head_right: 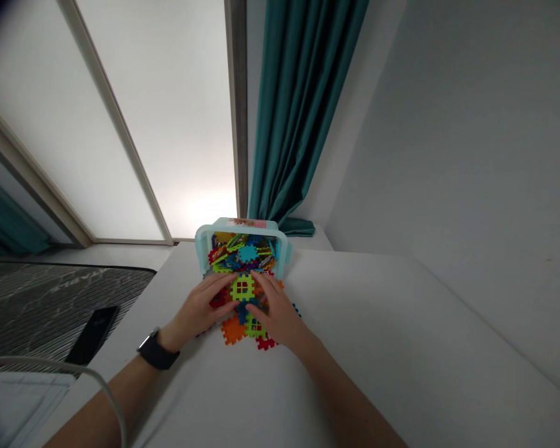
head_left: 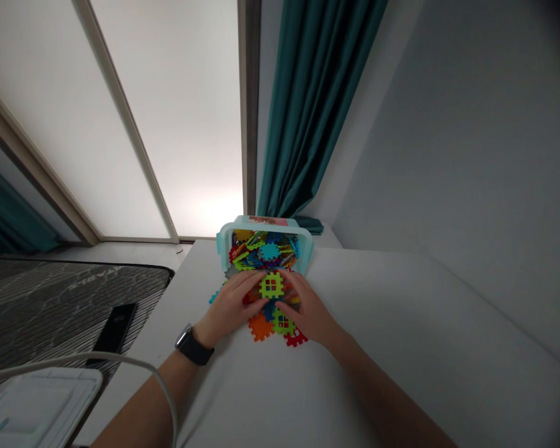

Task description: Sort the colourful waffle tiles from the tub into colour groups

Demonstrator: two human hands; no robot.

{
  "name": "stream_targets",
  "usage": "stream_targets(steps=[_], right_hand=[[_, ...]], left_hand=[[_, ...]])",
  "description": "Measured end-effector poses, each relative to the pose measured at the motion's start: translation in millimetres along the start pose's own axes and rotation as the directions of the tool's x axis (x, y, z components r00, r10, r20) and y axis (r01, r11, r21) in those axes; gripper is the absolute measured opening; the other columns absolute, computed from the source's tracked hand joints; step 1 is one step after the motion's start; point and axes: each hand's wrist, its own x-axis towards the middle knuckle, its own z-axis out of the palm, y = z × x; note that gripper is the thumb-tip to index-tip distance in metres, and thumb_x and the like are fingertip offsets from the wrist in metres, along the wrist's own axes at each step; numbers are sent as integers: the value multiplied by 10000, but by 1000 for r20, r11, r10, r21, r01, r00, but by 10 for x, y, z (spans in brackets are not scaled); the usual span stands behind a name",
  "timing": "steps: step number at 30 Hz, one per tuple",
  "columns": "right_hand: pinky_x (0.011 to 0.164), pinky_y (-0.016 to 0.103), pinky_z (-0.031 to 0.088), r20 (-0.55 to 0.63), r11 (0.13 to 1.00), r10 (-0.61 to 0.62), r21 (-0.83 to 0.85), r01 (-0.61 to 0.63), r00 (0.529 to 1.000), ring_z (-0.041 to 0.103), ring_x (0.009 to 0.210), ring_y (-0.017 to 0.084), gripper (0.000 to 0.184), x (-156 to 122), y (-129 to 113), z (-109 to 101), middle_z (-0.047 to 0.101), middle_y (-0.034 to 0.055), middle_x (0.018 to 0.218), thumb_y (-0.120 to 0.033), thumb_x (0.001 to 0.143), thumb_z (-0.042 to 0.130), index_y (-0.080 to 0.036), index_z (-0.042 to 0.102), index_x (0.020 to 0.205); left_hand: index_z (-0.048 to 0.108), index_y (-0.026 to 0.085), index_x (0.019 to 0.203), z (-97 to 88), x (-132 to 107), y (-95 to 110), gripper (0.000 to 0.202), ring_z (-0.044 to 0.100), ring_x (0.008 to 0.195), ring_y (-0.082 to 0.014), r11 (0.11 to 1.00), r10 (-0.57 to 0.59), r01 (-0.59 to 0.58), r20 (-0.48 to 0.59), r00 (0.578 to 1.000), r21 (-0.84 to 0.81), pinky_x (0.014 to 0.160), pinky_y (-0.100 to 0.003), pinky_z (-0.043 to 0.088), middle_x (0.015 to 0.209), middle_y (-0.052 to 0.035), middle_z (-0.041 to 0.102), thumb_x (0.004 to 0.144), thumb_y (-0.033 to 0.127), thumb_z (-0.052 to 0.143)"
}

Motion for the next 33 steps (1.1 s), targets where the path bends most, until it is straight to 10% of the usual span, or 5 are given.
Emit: stream_targets(steps=[33], right_hand=[[1134,482,435,55,938,-253,-230,259,966,515,1316,260,489,-20,-20,-85,551,118,1399,-241,944,555,-250,460,1423]], left_hand=[[619,173,1155,55,-26,49,400,674,907,-246,989,-15,5,67,998,150,795,-373,564,1001,-107,699,893,471,663]])
